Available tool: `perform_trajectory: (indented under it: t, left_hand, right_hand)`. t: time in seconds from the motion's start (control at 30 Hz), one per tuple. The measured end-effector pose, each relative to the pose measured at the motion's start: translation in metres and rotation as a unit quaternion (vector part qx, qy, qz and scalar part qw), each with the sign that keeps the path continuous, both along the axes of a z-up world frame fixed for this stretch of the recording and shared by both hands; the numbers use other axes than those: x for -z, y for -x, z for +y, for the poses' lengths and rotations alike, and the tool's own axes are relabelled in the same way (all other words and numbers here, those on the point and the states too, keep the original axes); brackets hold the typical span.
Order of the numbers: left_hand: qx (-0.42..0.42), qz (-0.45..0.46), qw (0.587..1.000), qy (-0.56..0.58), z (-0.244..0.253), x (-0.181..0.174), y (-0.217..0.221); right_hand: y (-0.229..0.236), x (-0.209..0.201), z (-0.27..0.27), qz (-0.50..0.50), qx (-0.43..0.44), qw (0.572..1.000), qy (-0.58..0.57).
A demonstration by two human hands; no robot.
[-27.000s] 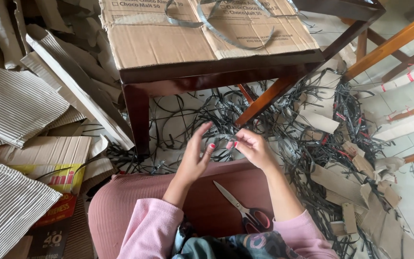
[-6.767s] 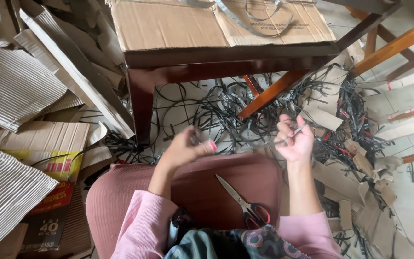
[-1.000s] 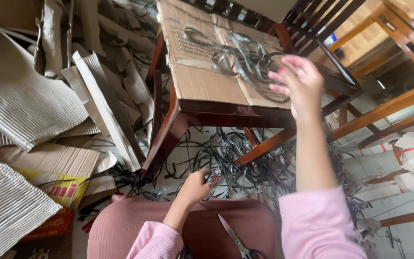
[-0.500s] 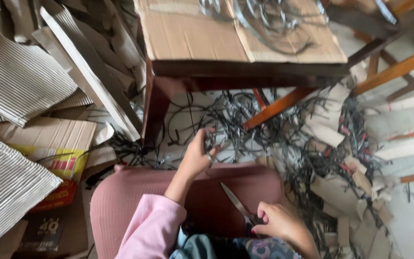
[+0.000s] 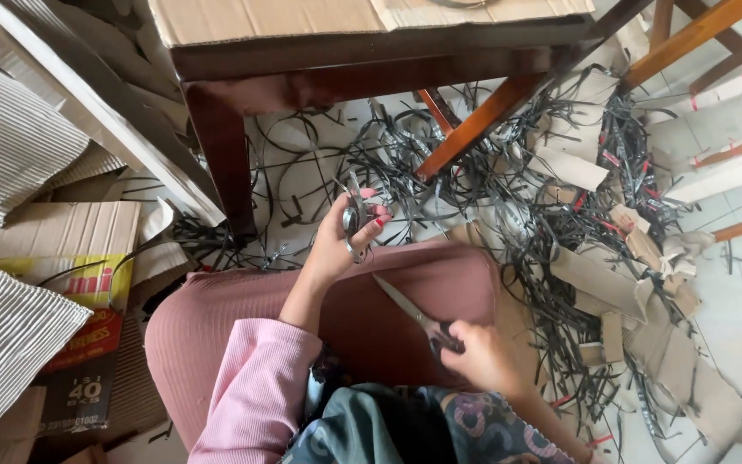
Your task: The person is cutting strips of material and tying them to a wooden chair frame to create or repair the seat.
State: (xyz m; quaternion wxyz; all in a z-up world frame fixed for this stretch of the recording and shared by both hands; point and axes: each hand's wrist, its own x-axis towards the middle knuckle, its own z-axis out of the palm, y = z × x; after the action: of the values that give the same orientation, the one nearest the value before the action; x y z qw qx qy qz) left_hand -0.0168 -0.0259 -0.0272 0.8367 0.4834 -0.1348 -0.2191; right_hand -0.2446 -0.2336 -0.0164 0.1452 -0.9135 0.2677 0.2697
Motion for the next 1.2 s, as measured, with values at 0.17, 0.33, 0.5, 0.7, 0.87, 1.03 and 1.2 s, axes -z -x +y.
perform_trajectory:
  t: [0.17,0.33,0.5,0.7,0.87,1.03,1.2]
  left_hand:
    - [-0.009,-0.047,0.999,-0.014,-0.003,0.006,0.0]
    - [0.028,-0.199,0.958,-0.207,0.014,-0.035,0.011]
    - [0.069,-0.277,0.901,-0.326,-0.001,-0.007,0.005]
    - [0.063,-0.358,0.846,-0.39,-0.011,0.026,0.002]
    - [0.037,-0.341,0.869,-0.356,0.006,0.011,-0.008]
    - [0.017,-0.201,0.87,-0.449,0.021,0.022,-0.024]
    - [0.03,-0.206,0.857,-0.472,0.019,0.054,-0.021]
  right_hand:
    - [-0.032,-0.018,-0.02,-0.242,0.123,0.934,-0.232]
    - [-0.08,-0.016,-0.002,-0.491,0.182,0.791,-0.315]
    - [-0.133,-0.039,0.048,-0.578,0.082,0.773,-0.248]
    - [-0.175,0.004,0.054,-0.615,0.009,0.779,-0.122]
    - [-0.175,0.035,0.034,-0.68,0.015,0.73,-0.068]
    - [-0.164,0.053,-0.002,-0.646,0.157,0.704,-0.25]
    - [-0.17,0.06,-0.007,-0.572,0.238,0.713,-0.33]
